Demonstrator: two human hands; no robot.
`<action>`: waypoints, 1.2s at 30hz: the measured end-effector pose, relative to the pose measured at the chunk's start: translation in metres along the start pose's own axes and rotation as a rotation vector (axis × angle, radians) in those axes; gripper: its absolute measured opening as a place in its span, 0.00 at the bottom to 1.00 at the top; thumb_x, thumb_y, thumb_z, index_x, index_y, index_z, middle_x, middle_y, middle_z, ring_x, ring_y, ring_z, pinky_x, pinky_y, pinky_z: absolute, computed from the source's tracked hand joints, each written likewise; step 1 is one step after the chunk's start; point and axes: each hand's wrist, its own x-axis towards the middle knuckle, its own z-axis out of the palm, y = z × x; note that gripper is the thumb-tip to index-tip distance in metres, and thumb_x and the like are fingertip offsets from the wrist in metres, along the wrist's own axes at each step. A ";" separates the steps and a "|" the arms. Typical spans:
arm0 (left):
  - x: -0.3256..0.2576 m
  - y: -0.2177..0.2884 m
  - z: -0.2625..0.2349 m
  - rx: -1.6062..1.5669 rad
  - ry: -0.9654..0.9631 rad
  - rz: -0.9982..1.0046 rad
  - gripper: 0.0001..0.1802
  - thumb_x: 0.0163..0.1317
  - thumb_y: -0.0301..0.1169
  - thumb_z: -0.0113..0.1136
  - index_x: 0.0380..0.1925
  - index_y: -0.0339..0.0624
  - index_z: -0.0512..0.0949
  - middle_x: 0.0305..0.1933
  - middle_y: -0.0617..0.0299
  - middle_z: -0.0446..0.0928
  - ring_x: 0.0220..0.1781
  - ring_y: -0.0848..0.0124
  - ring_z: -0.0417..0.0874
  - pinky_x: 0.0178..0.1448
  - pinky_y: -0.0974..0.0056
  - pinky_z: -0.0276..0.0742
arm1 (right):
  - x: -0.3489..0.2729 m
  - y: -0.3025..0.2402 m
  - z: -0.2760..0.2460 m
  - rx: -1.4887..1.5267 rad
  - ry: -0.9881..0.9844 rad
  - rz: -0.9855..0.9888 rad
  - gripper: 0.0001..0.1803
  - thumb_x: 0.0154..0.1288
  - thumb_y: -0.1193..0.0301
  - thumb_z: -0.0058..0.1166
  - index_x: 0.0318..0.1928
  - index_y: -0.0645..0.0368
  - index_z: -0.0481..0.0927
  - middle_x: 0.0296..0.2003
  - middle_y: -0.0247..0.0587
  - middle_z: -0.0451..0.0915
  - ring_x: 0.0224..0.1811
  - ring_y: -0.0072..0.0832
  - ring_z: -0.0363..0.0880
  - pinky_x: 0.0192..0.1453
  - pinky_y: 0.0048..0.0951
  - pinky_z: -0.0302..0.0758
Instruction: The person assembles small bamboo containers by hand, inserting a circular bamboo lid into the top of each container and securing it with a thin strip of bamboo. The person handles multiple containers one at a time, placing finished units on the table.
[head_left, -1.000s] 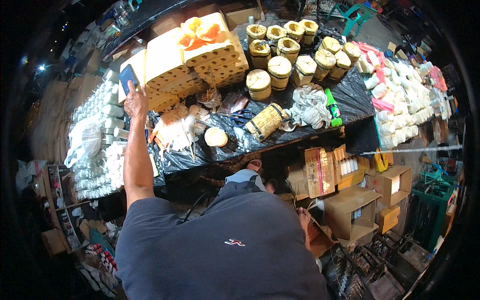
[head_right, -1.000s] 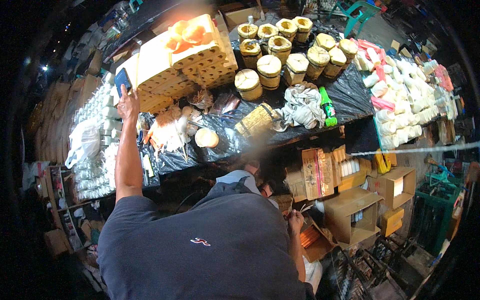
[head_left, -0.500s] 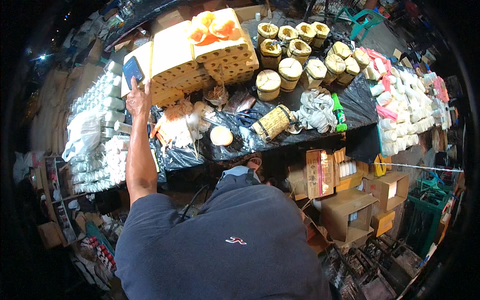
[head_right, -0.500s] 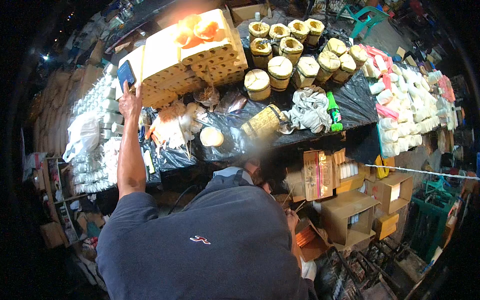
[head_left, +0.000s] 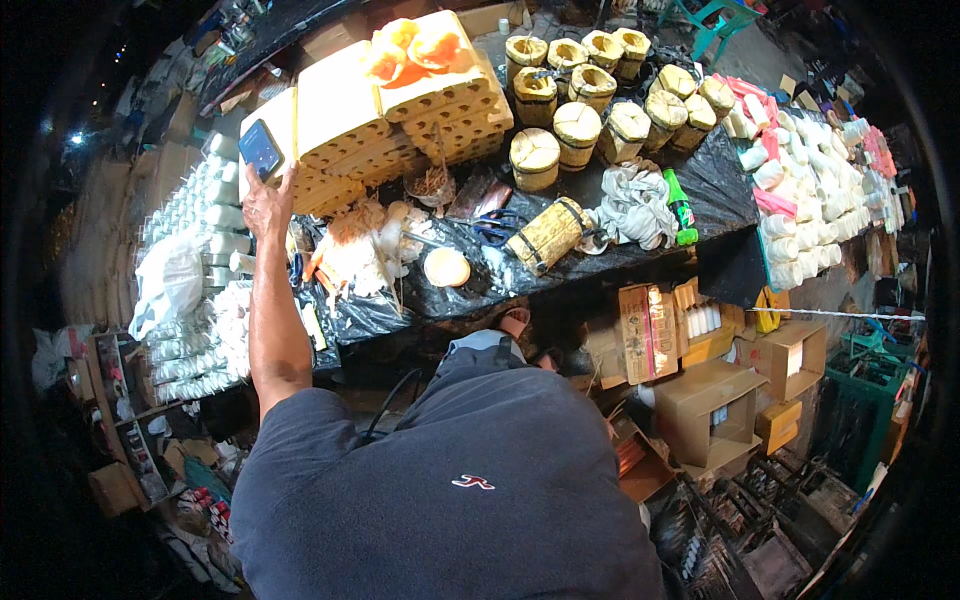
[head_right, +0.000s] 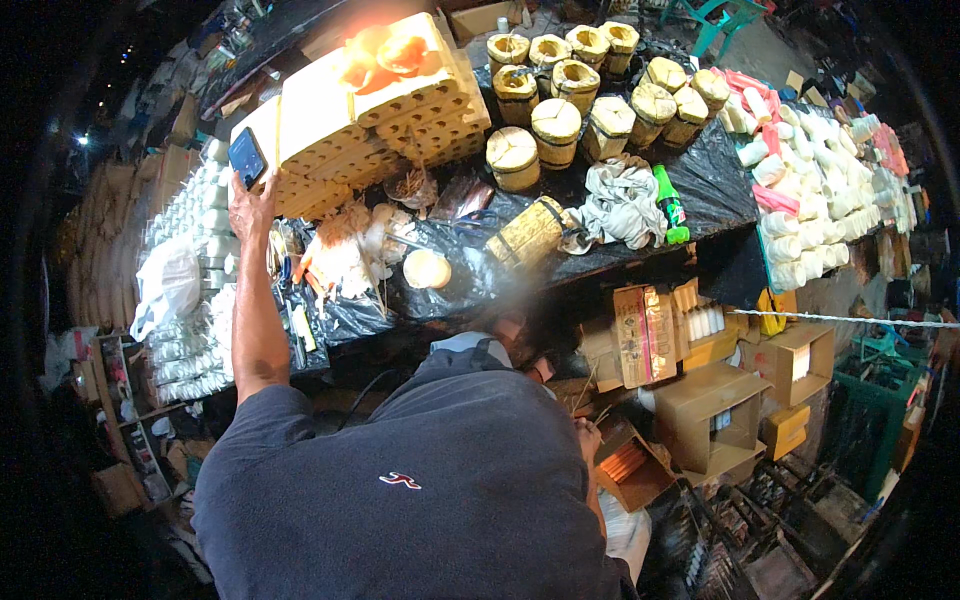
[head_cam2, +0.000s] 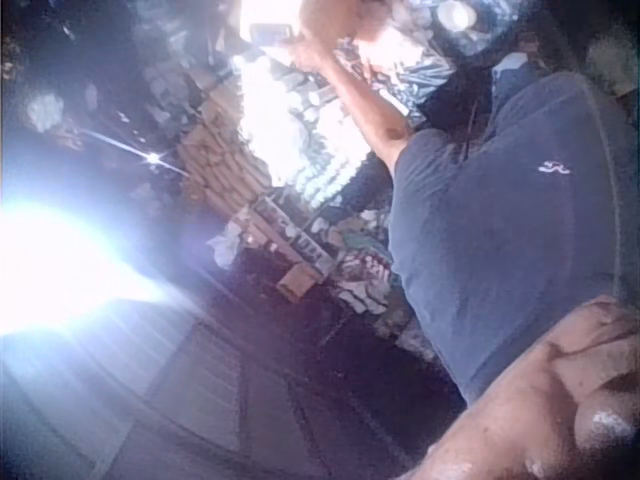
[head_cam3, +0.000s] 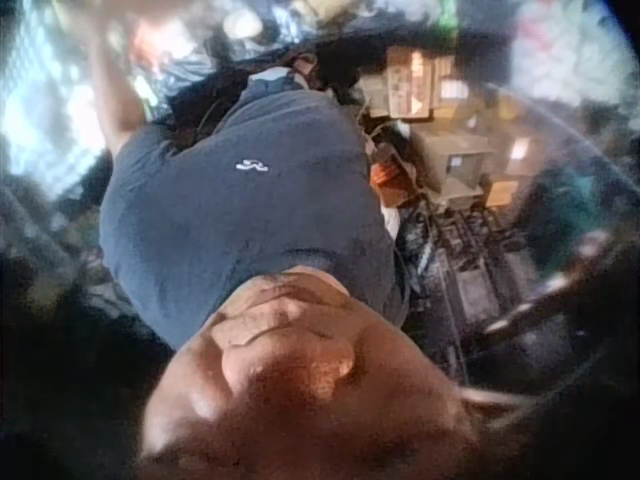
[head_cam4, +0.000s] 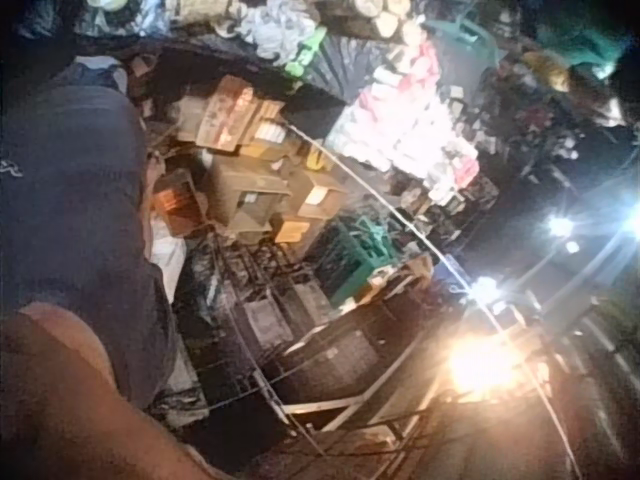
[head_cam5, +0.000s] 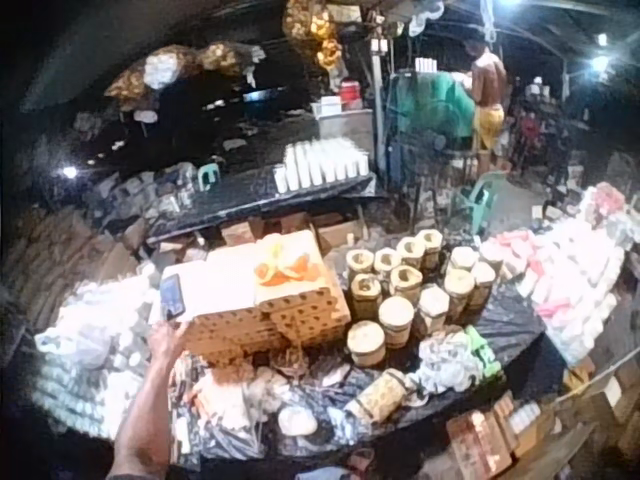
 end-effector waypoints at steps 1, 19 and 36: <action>0.000 0.001 -0.003 -0.016 0.004 0.016 0.59 0.61 0.75 0.63 0.79 0.43 0.64 0.50 0.29 0.86 0.56 0.35 0.88 0.60 0.42 0.85 | -0.005 -0.007 0.002 -0.027 0.034 0.021 0.20 0.84 0.65 0.55 0.31 0.61 0.79 0.28 0.35 0.78 0.29 0.29 0.70 0.38 0.40 0.69; 0.006 0.000 -0.011 -0.016 0.056 0.109 0.38 0.60 0.62 0.75 0.56 0.42 0.85 0.46 0.43 0.90 0.51 0.46 0.91 0.57 0.47 0.86 | 0.010 0.039 0.009 0.316 -0.093 -0.170 0.23 0.82 0.55 0.61 0.30 0.55 0.76 0.27 0.31 0.76 0.30 0.22 0.70 0.38 0.31 0.72; -0.084 0.033 0.021 -0.321 0.130 0.660 0.12 0.68 0.40 0.74 0.40 0.43 0.86 0.35 0.56 0.87 0.32 0.57 0.88 0.39 0.57 0.84 | -0.003 -0.001 0.011 0.022 0.036 -0.021 0.10 0.80 0.71 0.57 0.40 0.64 0.85 0.32 0.35 0.83 0.34 0.27 0.78 0.43 0.34 0.77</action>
